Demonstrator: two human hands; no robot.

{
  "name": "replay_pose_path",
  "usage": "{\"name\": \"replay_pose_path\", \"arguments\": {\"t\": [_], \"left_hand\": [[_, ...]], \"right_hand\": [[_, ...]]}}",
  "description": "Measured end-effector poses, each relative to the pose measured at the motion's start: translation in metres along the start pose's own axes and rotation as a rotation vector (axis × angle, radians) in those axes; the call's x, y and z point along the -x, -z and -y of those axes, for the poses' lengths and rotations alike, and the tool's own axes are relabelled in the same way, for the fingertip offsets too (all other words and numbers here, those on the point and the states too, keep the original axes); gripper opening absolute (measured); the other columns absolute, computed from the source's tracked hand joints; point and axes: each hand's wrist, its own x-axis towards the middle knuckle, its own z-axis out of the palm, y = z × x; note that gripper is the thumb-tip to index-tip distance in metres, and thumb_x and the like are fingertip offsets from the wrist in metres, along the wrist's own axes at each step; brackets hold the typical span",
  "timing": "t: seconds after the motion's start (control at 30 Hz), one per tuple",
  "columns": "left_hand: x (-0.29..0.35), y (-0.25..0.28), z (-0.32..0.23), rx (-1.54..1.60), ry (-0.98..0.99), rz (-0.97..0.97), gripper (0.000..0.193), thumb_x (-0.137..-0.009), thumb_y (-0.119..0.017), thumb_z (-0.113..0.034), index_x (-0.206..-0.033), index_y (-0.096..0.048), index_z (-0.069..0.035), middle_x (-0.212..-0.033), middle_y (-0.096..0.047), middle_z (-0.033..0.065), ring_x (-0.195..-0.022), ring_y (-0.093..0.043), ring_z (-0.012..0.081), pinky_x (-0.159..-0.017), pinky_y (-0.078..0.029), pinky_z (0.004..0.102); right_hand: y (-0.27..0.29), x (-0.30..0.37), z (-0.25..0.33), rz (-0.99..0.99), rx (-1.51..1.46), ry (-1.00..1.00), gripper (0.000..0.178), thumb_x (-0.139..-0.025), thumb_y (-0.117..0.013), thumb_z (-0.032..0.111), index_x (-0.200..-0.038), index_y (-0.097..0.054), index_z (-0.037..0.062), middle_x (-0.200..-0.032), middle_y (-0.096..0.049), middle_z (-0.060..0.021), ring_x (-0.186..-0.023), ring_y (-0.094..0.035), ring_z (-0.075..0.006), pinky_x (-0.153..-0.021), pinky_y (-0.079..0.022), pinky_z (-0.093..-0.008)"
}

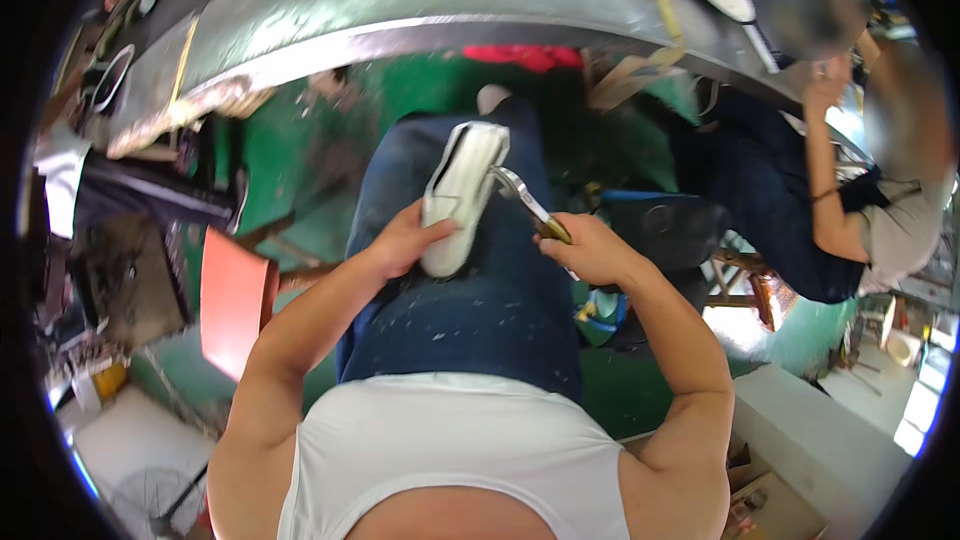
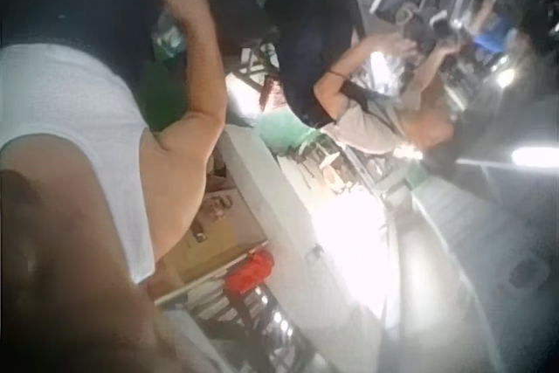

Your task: Pulling and securing shoe upper material onto a last using a manual pincer tool.

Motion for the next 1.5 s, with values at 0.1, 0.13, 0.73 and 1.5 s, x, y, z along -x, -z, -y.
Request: {"name": "replay_pose_path", "arguments": {"t": [0.1,0.13,0.73,1.5], "left_hand": [[-0.003,-0.005,0.028,-0.071,-0.069,-0.030,0.070,-0.091,-0.073,-0.018,-0.147,-0.036,0.002,-0.134,-0.058,0.0132,-0.123,-0.056,0.0206,-0.107,-0.043,0.0355],[-0.003,-0.005,0.032,-0.017,-0.101,-0.009,0.076,-0.091,-0.073,-0.017,-0.151,-0.030,0.002,-0.139,-0.054,0.0140,-0.127,-0.052,0.0204,-0.109,-0.041,0.0355],[-0.004,-0.013,0.026,0.507,0.050,-0.131,0.074,-0.106,-0.025,-0.058,-0.157,-0.026,-0.004,-0.155,-0.042,0.0123,-0.138,-0.044,0.0243,-0.115,-0.035,0.0398],[-0.030,-0.016,0.024,-0.611,-0.518,-0.465,0.049,-0.106,-0.040,-0.025,-0.145,-0.042,0.005,-0.135,-0.054,0.0329,-0.123,-0.054,0.0473,-0.104,-0.044,0.0448]], "right_hand": [[-0.020,-0.012,-0.018,-0.087,0.461,0.165,0.039,-0.091,-0.062,0.009,-0.127,-0.055,-0.0049,-0.109,-0.065,-0.0198,-0.095,-0.065,-0.0336,-0.086,-0.052,-0.0396],[-0.025,-0.016,-0.021,-0.183,0.604,0.329,0.045,-0.090,-0.062,0.007,-0.132,-0.052,-0.0061,-0.115,-0.063,-0.0223,-0.100,-0.063,-0.0390,-0.092,-0.050,-0.0426],[-0.037,-0.061,0.021,0.127,0.848,0.227,0.031,-0.089,-0.064,0.029,-0.098,-0.066,-0.0003,-0.091,-0.070,-0.0250,-0.090,-0.067,-0.0447,-0.082,-0.052,-0.0527],[-0.029,-0.082,-0.026,-0.479,0.709,0.416,0.031,-0.091,-0.062,0.014,-0.117,-0.055,-0.0015,-0.101,-0.063,-0.0193,-0.097,-0.064,-0.0374,-0.082,-0.053,-0.0465]]}}
